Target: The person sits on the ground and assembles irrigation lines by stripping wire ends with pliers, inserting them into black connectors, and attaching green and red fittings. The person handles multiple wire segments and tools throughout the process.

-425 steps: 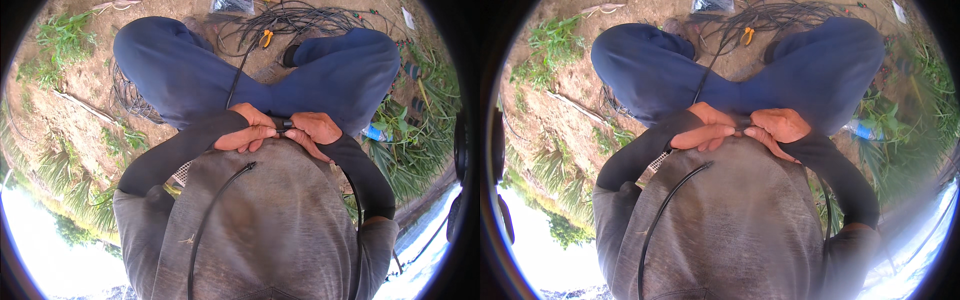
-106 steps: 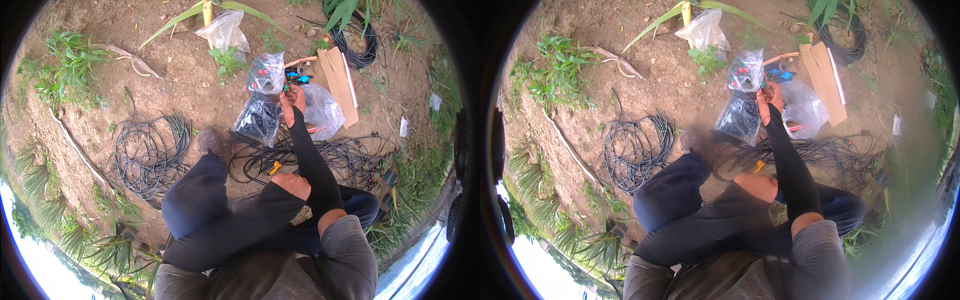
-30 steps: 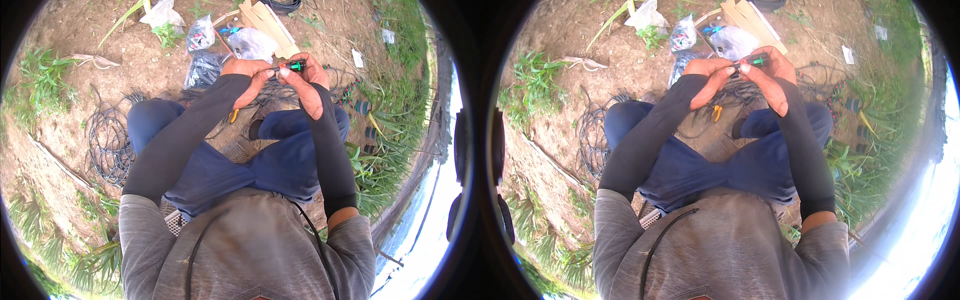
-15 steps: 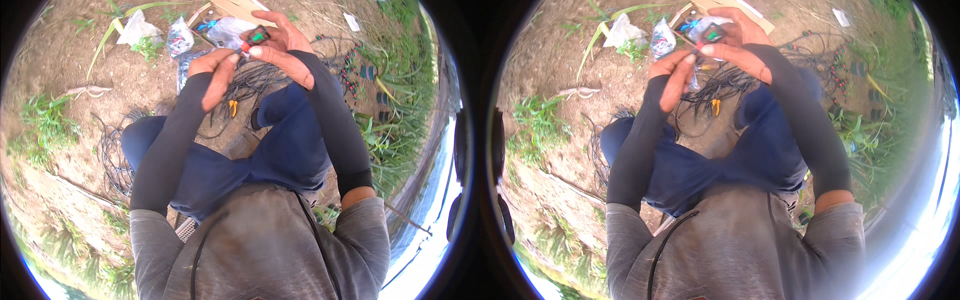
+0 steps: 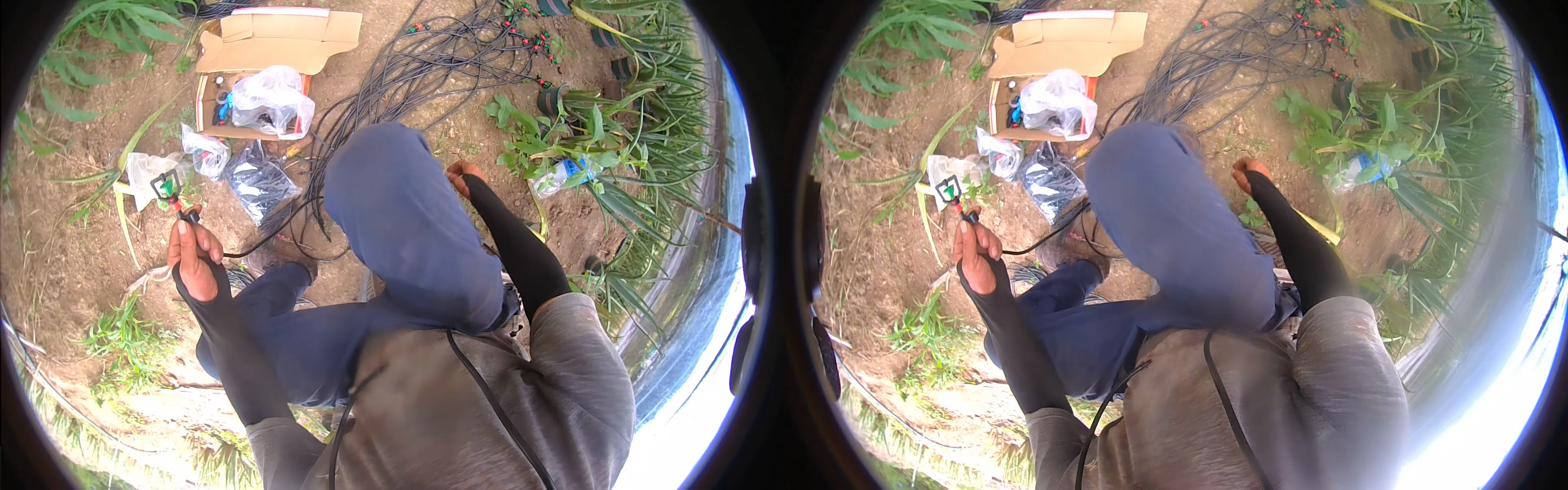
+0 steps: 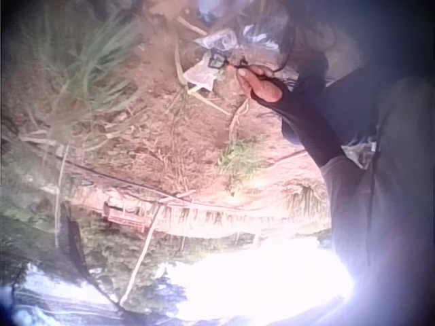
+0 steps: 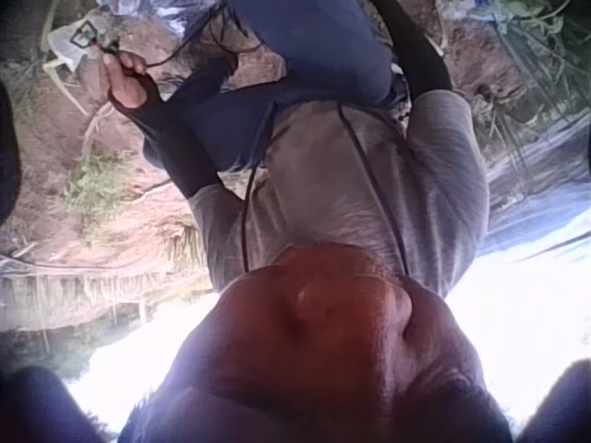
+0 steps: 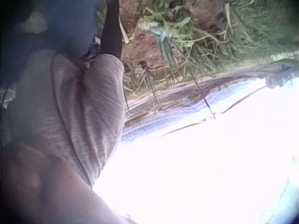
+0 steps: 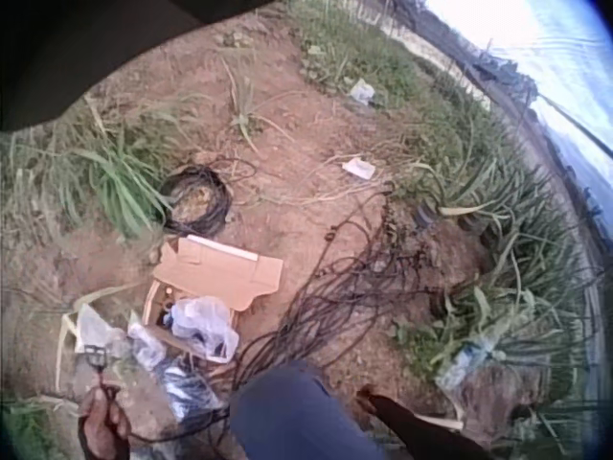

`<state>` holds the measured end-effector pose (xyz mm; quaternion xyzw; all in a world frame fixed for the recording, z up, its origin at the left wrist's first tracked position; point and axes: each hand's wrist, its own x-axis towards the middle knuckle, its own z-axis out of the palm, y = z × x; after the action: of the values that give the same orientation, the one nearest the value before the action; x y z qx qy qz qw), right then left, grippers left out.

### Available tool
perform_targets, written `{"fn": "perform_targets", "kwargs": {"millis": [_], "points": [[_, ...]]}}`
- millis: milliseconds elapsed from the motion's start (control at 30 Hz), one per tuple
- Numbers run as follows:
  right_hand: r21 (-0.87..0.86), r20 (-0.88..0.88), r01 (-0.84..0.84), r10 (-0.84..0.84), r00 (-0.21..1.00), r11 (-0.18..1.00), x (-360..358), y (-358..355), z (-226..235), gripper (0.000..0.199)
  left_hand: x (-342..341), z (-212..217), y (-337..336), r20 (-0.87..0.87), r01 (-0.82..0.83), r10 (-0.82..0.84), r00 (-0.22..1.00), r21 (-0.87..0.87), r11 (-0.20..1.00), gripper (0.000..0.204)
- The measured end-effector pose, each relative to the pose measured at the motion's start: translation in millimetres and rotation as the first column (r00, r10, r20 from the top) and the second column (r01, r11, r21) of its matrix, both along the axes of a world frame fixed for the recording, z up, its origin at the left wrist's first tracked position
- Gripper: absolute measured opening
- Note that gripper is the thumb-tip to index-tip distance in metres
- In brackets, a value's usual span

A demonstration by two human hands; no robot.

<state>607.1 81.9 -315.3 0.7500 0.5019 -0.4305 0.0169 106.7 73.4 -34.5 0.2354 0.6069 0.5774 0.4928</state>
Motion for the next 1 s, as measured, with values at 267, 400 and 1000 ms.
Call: {"fn": "perform_targets", "kwargs": {"millis": [267,400,1000], "points": [[-0.041,0.044,-0.171,0.173,0.984,0.984,-40,-38,-54,0.035,2,-24,31,0.011,0.064,-0.064,0.998,-0.072,0.995,0.035],[-0.26,-0.156,-0.227,0.191,0.969,0.939,-61,-22,-66,0.039,0,-27,33,-0.033,0.064,-0.068,0.997,-0.108,0.992,0.035],[-0.42,-0.328,-0.883,0.942,-0.069,-0.211,-314,194,225,0.017,-36,15,46,-0.1,0.038,-0.051,0.994,-0.127,0.991,0.027]]}}
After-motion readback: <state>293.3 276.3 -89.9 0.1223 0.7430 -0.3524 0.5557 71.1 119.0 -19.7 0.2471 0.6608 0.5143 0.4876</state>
